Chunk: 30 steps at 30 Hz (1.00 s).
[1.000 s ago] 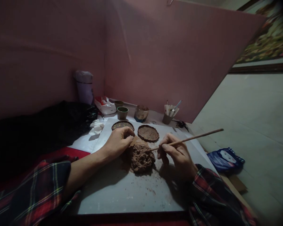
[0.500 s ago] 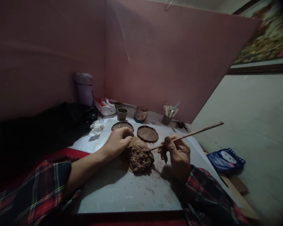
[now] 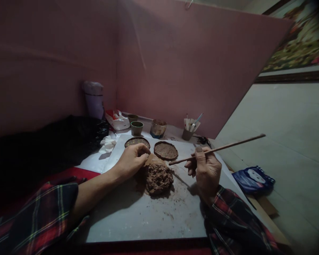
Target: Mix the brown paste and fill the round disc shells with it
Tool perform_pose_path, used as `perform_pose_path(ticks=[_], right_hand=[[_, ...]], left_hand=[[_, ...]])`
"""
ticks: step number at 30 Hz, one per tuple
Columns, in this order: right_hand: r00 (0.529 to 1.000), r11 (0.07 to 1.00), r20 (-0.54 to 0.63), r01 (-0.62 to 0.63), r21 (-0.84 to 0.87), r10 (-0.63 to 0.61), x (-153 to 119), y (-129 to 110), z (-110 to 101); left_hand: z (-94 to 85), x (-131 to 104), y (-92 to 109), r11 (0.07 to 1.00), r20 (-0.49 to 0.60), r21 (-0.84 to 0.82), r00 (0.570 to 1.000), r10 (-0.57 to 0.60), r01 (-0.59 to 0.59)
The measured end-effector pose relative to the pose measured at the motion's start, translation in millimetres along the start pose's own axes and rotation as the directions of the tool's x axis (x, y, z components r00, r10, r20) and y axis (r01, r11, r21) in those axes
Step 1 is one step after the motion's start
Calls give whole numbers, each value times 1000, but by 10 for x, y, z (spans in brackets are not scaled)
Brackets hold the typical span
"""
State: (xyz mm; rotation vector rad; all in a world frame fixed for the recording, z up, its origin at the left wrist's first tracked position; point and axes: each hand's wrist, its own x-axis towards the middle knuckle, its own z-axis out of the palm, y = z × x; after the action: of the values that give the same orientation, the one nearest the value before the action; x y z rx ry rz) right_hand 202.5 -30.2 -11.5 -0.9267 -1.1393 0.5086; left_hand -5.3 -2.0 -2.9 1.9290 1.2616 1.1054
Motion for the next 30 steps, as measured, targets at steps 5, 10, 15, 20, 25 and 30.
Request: perform_pose_path(ticks=[5, 10, 15, 20, 25, 30], right_hand=[[979, 990, 155, -125, -69, 134, 42, 73, -31], [967, 986, 193, -155, -66, 165, 81, 80, -59], [959, 980, 199, -199, -22, 200, 107, 132, -88], [942, 962, 208, -273, 16, 264, 124, 196, -81], [954, 957, 119, -283, 57, 275, 125, 166, -77], [974, 973, -35, -222, 69, 225, 167, 130, -114]], left_hand=[[3, -4, -8, 1000, 7, -16, 1000, -3, 3], [-4, -8, -16, 1000, 2, 0, 1000, 7, -7], [-5, 2, -17, 1000, 2, -4, 1000, 6, -6], [-9, 3, 1, 1000, -5, 23, 1000, 2, -2], [-14, 0, 14, 1000, -11, 2, 1000, -5, 5], [-15, 0, 7, 998, -10, -36, 999, -44, 43]])
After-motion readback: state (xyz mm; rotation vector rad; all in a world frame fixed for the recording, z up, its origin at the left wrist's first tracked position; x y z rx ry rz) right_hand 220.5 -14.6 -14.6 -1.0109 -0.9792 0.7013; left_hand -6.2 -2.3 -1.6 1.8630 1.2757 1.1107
